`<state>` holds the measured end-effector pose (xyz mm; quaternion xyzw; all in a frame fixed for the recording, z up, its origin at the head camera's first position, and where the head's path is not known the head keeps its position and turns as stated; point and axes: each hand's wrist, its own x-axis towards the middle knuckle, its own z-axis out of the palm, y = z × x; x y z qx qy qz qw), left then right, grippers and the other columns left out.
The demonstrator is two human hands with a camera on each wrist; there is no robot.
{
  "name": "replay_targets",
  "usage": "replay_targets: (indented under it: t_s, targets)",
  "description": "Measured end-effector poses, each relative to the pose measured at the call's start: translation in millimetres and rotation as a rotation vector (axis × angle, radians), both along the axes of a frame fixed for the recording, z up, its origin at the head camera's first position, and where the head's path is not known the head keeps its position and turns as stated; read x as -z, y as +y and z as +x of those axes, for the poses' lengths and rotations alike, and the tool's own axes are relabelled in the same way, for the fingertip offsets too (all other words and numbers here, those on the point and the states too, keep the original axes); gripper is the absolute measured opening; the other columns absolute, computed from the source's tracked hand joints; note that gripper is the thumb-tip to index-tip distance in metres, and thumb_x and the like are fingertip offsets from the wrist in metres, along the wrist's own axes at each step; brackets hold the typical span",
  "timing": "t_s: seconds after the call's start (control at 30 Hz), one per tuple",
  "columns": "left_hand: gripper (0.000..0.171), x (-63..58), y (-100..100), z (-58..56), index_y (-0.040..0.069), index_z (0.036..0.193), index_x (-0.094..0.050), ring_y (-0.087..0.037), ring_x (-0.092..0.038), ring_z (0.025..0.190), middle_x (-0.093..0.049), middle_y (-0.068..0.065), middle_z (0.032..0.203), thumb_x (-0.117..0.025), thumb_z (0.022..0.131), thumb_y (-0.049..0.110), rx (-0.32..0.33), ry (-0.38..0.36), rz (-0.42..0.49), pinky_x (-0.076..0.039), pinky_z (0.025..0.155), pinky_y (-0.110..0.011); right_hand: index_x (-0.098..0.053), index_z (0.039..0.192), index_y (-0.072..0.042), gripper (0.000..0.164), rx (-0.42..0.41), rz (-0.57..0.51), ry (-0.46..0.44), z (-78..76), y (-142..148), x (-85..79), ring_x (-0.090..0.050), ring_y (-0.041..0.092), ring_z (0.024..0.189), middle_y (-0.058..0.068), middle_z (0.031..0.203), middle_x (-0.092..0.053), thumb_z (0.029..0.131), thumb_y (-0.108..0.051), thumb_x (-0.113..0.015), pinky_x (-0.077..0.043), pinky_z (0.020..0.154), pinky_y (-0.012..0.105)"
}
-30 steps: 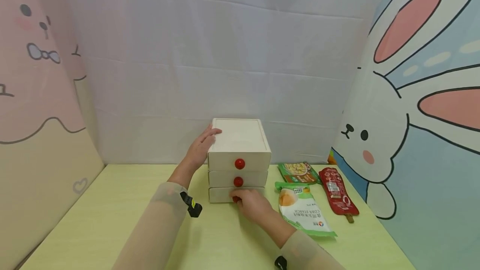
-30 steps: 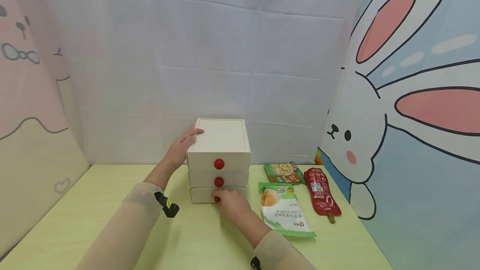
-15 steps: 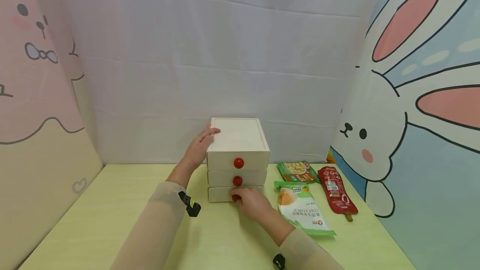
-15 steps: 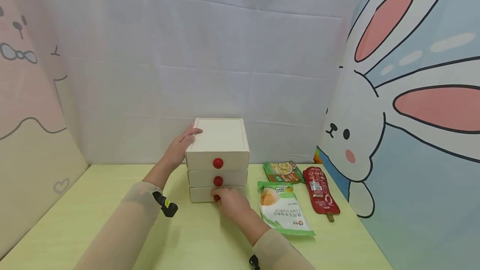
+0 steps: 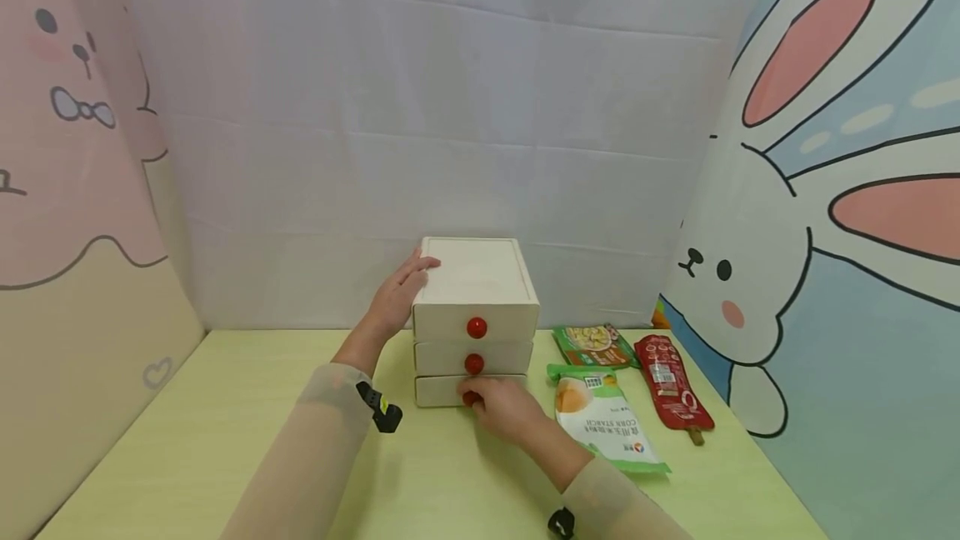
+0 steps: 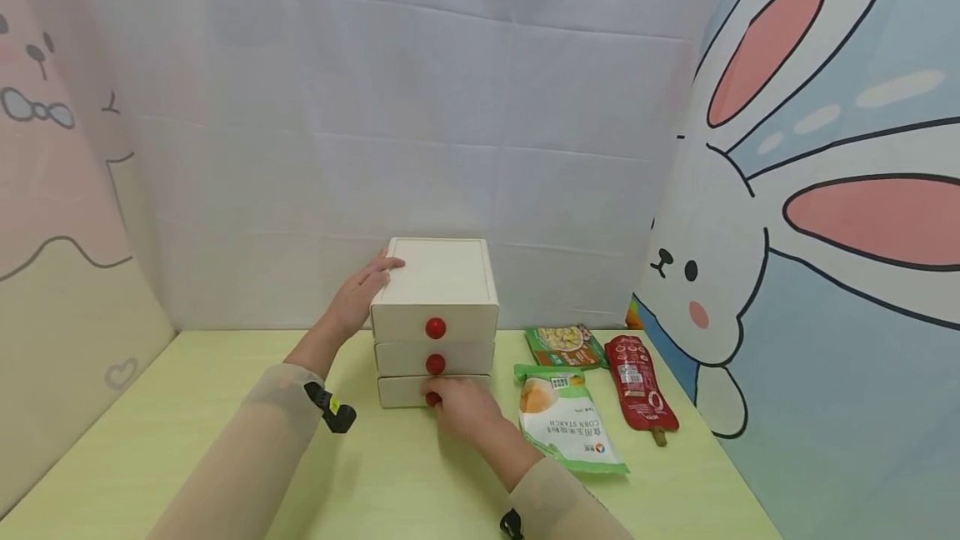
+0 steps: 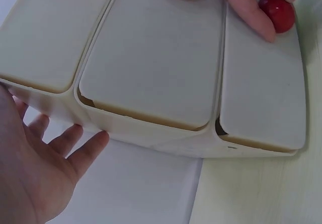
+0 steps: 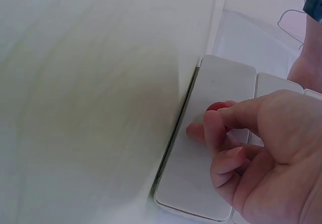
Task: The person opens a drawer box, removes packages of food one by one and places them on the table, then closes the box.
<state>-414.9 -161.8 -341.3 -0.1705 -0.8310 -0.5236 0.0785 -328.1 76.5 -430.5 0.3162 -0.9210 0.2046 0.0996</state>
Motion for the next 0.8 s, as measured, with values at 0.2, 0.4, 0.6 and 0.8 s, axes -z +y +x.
replay_targets:
  t_s: [0.2, 0.4, 0.6, 0.8]
  targets:
    - [0.051, -2.9, 1.7, -1.5, 0.02, 0.158, -0.058, -0.034, -0.011, 0.173, -0.009, 0.0, 0.187, -0.033, 0.118, 0.041, -0.009, -0.013, -0.015, -0.017, 0.136, -0.067, -0.08, 0.115, -0.014, 0.021, 0.009, 0.0, 0.002, 0.5, 1.3, 1.4, -0.073, 0.018, 0.085, 0.002, 0.101, -0.082, 0.1, -0.002, -0.072, -0.062, 0.077, 0.037]
    - [0.05, -5.1, 4.2, -0.8, 0.022, 0.156, -0.059, -0.031, -0.01, 0.174, -0.009, 0.001, 0.187, -0.033, 0.118, 0.041, -0.011, -0.027, -0.009, -0.016, 0.137, -0.065, -0.082, 0.119, -0.014, 0.021, 0.057, -0.011, -0.046, 0.0, 1.5, 1.4, -0.076, 0.02, 0.09, 0.005, 0.109, -0.083, 0.103, -0.005, -0.072, -0.064, 0.081, 0.038]
    - [0.051, -3.5, 2.6, -0.1, 0.019, 0.157, -0.059, -0.033, -0.009, 0.174, -0.009, -0.001, 0.187, -0.034, 0.118, 0.04, -0.008, -0.015, 0.003, -0.016, 0.137, -0.065, -0.081, 0.121, -0.015, 0.022, 0.06, -0.008, -0.047, -0.4, 0.5, 2.7, -0.076, 0.02, 0.09, 0.005, 0.11, -0.083, 0.103, -0.006, -0.072, -0.064, 0.08, 0.038]
    - [0.052, -2.2, -0.8, 0.2, 0.017, 0.158, -0.058, -0.035, -0.008, 0.174, -0.008, -0.003, 0.187, -0.034, 0.118, 0.039, 0.003, -0.011, 0.008, -0.014, 0.136, -0.067, -0.079, 0.124, -0.012, 0.026, 0.019, -0.005, -0.045, 2.2, 2.0, 2.5, -0.076, 0.022, 0.088, 0.009, 0.11, -0.083, 0.101, -0.003, -0.072, -0.063, 0.076, 0.037]
